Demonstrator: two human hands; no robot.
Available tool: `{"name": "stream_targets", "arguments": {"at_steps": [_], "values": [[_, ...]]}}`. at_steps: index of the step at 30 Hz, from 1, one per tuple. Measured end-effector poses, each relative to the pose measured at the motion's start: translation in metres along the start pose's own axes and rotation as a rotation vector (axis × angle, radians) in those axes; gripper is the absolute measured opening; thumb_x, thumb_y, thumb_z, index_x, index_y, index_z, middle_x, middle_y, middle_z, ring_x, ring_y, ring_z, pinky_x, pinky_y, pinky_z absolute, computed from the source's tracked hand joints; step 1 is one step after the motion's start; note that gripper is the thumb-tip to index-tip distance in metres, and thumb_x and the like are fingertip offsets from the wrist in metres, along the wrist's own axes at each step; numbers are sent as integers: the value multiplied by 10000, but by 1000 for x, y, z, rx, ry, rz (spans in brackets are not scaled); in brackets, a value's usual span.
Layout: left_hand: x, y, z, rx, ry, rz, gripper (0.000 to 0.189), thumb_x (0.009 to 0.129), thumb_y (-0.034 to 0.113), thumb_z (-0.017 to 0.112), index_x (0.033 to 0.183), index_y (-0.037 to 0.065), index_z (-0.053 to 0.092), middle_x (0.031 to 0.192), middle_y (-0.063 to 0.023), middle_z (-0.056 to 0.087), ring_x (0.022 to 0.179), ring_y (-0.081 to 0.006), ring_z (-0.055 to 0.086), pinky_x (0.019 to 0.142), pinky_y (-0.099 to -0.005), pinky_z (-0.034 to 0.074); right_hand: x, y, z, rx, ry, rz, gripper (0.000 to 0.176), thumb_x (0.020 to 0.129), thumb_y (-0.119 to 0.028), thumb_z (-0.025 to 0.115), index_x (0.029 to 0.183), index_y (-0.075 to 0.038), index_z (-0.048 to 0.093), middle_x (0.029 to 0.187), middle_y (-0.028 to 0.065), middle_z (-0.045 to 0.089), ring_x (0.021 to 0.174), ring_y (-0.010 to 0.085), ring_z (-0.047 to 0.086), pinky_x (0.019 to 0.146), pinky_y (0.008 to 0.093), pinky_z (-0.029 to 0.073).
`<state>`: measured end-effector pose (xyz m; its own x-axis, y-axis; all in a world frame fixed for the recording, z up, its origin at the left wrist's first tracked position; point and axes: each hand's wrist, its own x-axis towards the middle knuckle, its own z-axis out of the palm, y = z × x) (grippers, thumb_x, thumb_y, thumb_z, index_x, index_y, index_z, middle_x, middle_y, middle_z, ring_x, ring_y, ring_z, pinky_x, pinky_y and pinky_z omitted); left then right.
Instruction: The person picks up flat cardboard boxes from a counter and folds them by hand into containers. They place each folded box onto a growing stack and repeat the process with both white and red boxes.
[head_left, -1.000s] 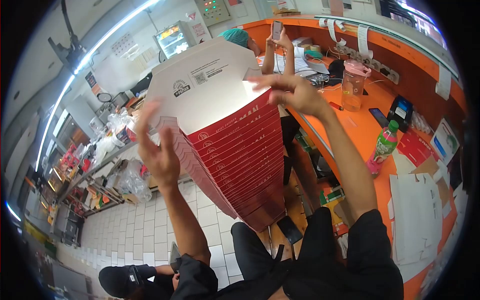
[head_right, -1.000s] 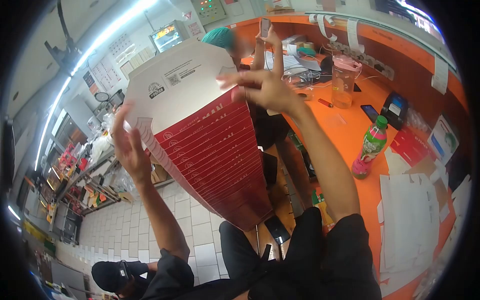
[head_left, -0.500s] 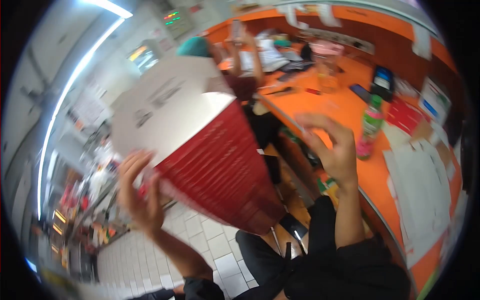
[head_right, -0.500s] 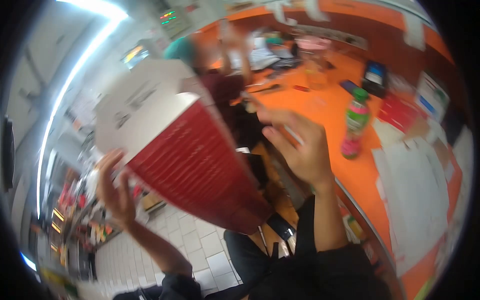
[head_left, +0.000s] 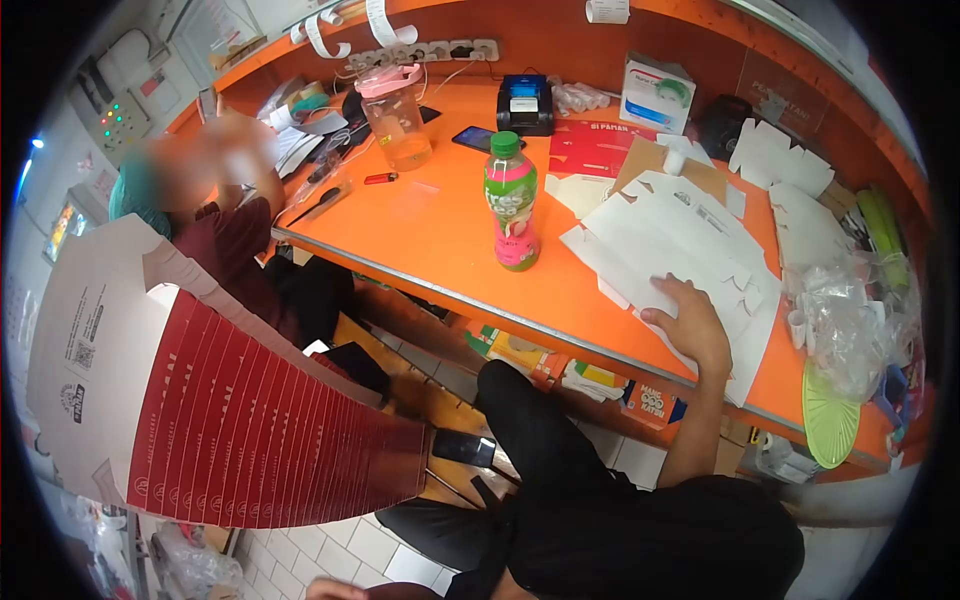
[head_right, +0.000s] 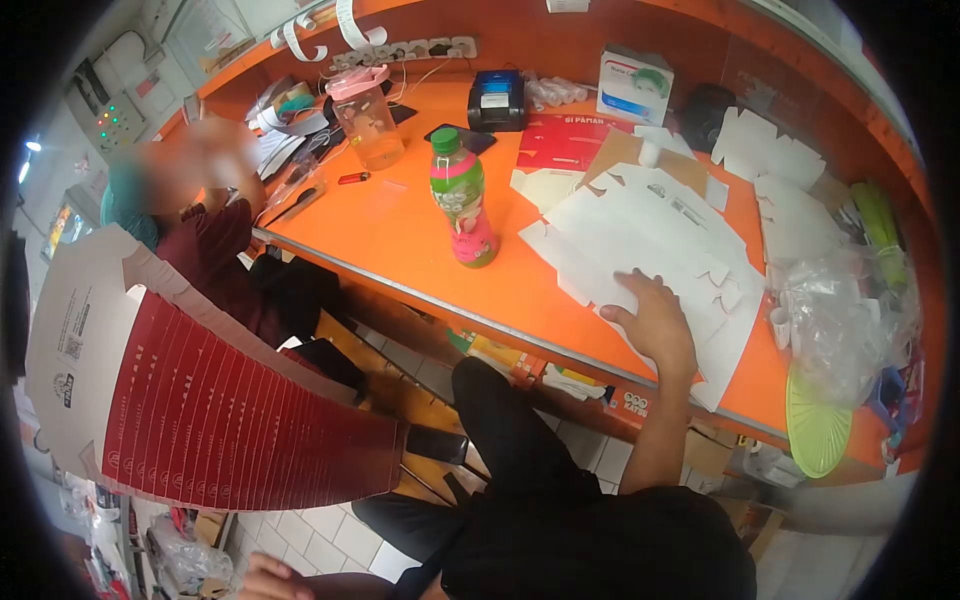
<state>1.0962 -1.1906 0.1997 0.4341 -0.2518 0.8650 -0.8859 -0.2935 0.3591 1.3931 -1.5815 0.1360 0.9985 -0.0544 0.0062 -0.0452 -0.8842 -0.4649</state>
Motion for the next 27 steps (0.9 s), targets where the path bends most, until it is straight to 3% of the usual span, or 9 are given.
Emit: {"name": "stream_targets", "arguments": {"at_steps": [3, 9, 10, 14, 16, 20, 25, 26, 27], "values": [[-11, -18, -4, -147, -42, -56, 207, 909, 268, 662, 792, 98, 678, 855, -58, 691, 867, -226, 623, 893, -449, 472, 13, 13, -9, 270, -45, 121, 645, 817, -307, 738, 1387, -109, 509, 1481, 174, 430, 1391, 382, 355, 1143, 507, 295], [-27, -24, 5, -128, 98, -136, 200, 883, 217, 652, 743, 74, 646, 776, -81, 685, 800, -255, 626, 808, -461, 499, 3, -29, 10, -91, -46, 18, 544, 859, -307, 691, 1354, -126, 557, 1529, 146, 372, 1397, 385, 345, 1134, 424, 322], [-30, -26, 6, -129, 119, -135, 206, 881, 227, 655, 743, 74, 646, 773, -81, 684, 802, -255, 625, 806, -460, 499, 0, -28, 14, -160, 56, -33, 489, 873, -241, 653, 1334, -101, 566, 1408, 177, 512, 1293, 400, 471, 1057, 431, 405], [-49, -29, 5, -149, 173, -170, 264, 873, 269, 669, 720, 55, 639, 754, -102, 676, 803, -272, 619, 799, -460, 500, 22, -27, -3, 36, -35, -33, 388, 879, -153, 584, 1254, -56, 597, 1171, 238, 640, 1099, 437, 592, 932, 449, 478], [-57, -30, 7, -160, 205, -179, 280, 873, 273, 669, 712, 47, 635, 749, -110, 674, 803, -279, 618, 799, -462, 500, 28, -25, -7, -58, 144, 82, 307, 874, -61, 505, 1159, -8, 606, 958, 284, 657, 920, 456, 631, 824, 477, 497], [-64, -32, 7, -162, 285, -224, 306, 869, 264, 665, 676, 30, 622, 727, -121, 666, 793, -289, 611, 775, -467, 500, 28, -7, -7, -51, 218, -72, 257, 886, -31, 482, 1110, 8, 602, 961, 312, 640, 907, 461, 626, 806, 490, 493], [-70, -35, 7, -162, 298, -251, 273, 856, 272, 671, 718, 37, 662, 756, -131, 681, 823, -293, 628, 783, -507, 494, 6, -26, -44, 75, 731, 81, 285, 896, -5, 496, 1163, -21, 592, 1003, 305, 635, 911, 454, 636, 762, 483, 501], [-38, -44, 7, -133, 268, -218, 314, 962, 300, 582, 734, 102, 672, 844, -82, 710, 877, -234, 643, 797, -381, 502, -1, -25, -48, 68, 725, 66, 285, 896, -5, 496, 1163, -21, 592, 1003, 305, 635, 911, 454, 636, 762, 483, 501], [-30, -45, 9, -123, 291, -225, 314, 962, 300, 582, 734, 102, 672, 844, -82, 710, 877, -234, 643, 797, -381, 502, -9, -24, -51, 66, 911, 1, 266, 926, -51, 516, 1179, -17, 590, 1017, 264, 655, 905, 408, 651, 762, 445, 505]]}}
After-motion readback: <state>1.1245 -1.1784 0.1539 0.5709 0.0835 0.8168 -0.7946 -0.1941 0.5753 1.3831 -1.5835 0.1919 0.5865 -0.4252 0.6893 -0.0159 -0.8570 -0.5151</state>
